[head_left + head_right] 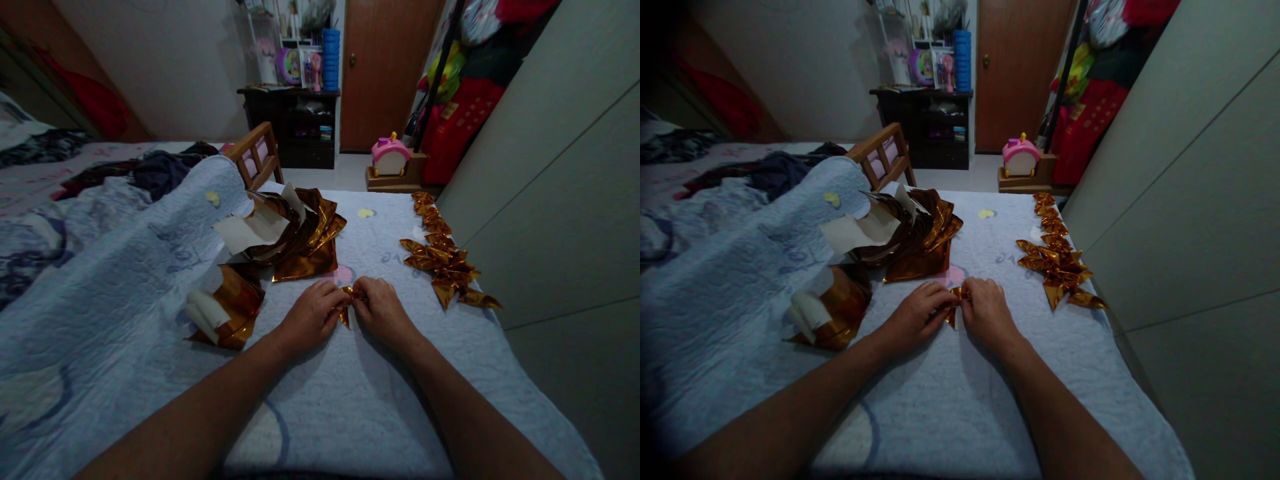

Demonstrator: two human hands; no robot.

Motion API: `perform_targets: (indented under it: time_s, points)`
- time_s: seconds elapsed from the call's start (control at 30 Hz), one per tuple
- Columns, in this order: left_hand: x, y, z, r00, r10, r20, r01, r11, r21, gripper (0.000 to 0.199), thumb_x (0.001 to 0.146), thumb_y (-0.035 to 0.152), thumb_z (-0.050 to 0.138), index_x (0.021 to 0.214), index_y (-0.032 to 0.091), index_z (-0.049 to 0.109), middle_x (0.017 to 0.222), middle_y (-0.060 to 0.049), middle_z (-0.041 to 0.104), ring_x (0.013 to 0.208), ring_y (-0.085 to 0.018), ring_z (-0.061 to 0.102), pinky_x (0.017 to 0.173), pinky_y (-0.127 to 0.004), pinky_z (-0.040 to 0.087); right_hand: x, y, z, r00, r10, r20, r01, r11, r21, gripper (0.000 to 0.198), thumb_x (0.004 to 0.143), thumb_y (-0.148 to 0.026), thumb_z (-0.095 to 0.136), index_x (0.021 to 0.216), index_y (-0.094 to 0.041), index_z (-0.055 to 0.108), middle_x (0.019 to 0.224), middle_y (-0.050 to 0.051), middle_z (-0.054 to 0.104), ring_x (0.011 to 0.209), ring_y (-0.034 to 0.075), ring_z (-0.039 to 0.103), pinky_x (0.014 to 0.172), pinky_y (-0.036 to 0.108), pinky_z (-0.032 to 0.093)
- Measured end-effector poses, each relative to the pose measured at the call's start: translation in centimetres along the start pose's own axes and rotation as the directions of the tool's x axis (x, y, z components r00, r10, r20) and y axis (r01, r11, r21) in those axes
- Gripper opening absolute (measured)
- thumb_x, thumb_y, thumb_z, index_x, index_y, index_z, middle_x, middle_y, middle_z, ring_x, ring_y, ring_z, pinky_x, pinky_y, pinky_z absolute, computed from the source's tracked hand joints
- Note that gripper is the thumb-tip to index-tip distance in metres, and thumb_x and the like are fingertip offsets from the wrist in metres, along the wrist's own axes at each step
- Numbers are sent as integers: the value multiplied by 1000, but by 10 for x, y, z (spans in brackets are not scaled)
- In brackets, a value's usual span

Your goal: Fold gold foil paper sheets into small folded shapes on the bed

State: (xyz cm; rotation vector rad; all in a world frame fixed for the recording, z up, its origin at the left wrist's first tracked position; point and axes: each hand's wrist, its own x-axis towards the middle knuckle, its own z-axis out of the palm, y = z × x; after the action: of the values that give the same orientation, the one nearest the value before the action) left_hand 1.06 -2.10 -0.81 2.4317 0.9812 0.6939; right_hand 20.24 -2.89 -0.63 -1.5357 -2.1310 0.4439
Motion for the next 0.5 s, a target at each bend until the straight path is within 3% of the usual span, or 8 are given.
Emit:
perform_targets:
  time_s: [0.17,0.33,0.5]
  points:
    - [0,-1,1,1000,6,-11,-6,1000,-13,20,91,9,54,107,16,65,102,-9,63,98,-23,55,87,-36,47,-1,-2,-3,1000,-22,5,22,1000,-1,14,78,-12,52,89,-17,60,87,7,64,83,23,53,76,34,34]
    - [0,-1,1,1000,5,-6,-5,1000,-18,19,90,9,53,103,17,65,99,-8,64,96,-22,56,86,-35,47,-1,-6,-8,998,-38,40,35,997,68,13,86,-17,51,87,-17,64,88,6,65,87,22,55,80,34,34]
    - [-1,-1,1,1000,9,13,-9,1000,-23,17,91,9,52,96,18,66,93,-6,64,91,-21,57,82,-33,47,0,-4,-10,997,-21,74,15,997,73,19,83,-11,49,90,-17,66,92,7,68,91,22,56,82,34,35]
